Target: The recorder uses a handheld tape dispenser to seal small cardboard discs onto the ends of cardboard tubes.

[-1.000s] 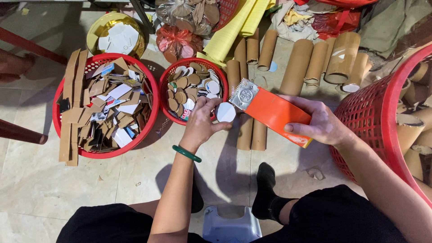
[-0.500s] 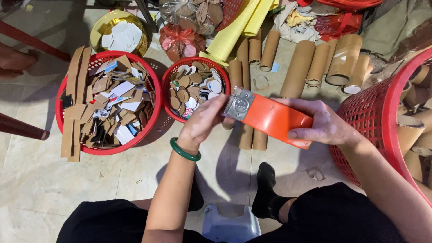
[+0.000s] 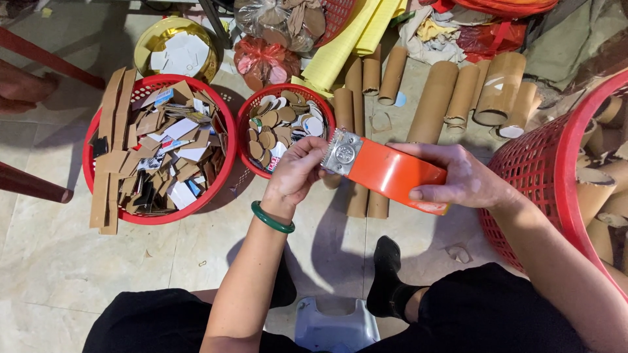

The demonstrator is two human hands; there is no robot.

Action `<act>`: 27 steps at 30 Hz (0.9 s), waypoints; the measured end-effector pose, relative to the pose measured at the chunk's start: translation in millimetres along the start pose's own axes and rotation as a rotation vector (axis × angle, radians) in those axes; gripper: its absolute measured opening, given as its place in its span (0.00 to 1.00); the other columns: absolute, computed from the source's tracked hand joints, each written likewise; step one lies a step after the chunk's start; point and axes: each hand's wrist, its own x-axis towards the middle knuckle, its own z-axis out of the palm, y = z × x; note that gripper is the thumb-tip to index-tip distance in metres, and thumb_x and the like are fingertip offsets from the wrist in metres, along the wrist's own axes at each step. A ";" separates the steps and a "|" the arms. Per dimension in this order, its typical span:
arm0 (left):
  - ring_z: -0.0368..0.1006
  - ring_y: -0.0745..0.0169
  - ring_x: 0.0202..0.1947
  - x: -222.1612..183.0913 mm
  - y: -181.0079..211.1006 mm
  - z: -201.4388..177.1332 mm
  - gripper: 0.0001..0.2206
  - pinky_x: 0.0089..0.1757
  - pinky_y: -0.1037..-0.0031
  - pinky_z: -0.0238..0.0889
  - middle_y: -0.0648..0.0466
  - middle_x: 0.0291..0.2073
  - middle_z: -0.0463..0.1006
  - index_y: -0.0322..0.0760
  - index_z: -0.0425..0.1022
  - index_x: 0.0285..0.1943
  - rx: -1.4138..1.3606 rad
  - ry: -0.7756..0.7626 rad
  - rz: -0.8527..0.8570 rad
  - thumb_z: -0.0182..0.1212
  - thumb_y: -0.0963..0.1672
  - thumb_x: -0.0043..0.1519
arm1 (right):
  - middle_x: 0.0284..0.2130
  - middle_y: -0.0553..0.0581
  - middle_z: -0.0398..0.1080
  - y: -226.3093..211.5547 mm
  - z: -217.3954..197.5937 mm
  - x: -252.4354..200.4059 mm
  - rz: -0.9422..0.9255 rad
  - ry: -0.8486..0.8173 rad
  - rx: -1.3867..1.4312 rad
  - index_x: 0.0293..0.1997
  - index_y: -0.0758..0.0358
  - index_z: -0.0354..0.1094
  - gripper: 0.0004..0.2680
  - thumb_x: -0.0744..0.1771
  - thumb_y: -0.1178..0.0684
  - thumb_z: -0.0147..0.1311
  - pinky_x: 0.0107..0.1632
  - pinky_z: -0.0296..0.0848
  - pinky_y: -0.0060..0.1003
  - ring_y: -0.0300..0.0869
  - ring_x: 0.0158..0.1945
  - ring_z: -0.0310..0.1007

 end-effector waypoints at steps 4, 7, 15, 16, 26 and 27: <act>0.71 0.72 0.28 -0.6 8.5 -9.1 0.01 0.32 0.83 0.65 0.55 0.32 0.78 0.35 0.77 0.44 0.170 0.104 0.132 0.63 0.39 0.67 | 0.47 0.60 0.79 19.3 -15.1 2.5 -0.044 -0.020 -0.044 0.70 0.66 0.60 0.31 0.60 0.45 0.65 0.53 0.77 0.39 0.40 0.47 0.78; 0.70 0.73 0.28 -12.2 27.2 -29.1 0.02 0.31 0.83 0.64 0.57 0.31 0.77 0.34 0.77 0.43 0.284 0.223 0.247 0.65 0.38 0.64 | 0.42 0.61 0.82 59.7 -49.2 -5.7 0.212 -0.101 -0.261 0.68 0.54 0.63 0.31 0.57 0.43 0.66 0.47 0.80 0.45 0.43 0.40 0.86; 0.72 0.67 0.29 27.5 -78.3 -121.6 0.04 0.33 0.78 0.69 0.55 0.29 0.80 0.32 0.79 0.37 0.668 0.524 0.255 0.65 0.41 0.61 | 0.53 0.54 0.76 6.0 -18.2 9.0 0.562 -0.191 -0.698 0.69 0.33 0.59 0.31 0.59 0.26 0.59 0.61 0.69 0.57 0.51 0.53 0.77; 0.72 0.67 0.29 27.7 -78.4 -106.5 0.04 0.33 0.78 0.69 0.55 0.29 0.80 0.32 0.79 0.37 0.668 0.520 0.255 0.65 0.41 0.61 | 0.53 0.54 0.76 18.2 -15.6 12.8 0.565 -0.188 -0.699 0.69 0.33 0.59 0.31 0.59 0.26 0.59 0.61 0.69 0.57 0.51 0.53 0.77; 0.72 0.51 0.45 10.1 -86.7 16.6 0.29 0.49 0.62 0.69 0.43 0.59 0.74 0.32 0.63 0.70 0.876 0.411 0.602 0.62 0.47 0.60 | 0.48 0.56 0.78 10.3 4.7 26.2 0.460 -0.164 -0.703 0.69 0.36 0.59 0.32 0.57 0.25 0.58 0.58 0.74 0.45 0.50 0.51 0.79; 0.72 0.46 0.54 10.2 -92.0 28.0 0.39 0.56 0.60 0.65 0.39 0.55 0.73 0.27 0.58 0.71 0.853 0.428 0.804 0.75 0.46 0.53 | 0.49 0.54 0.78 -3.9 13.1 26.9 0.560 -0.197 -0.709 0.69 0.33 0.58 0.32 0.58 0.24 0.58 0.58 0.74 0.44 0.49 0.50 0.79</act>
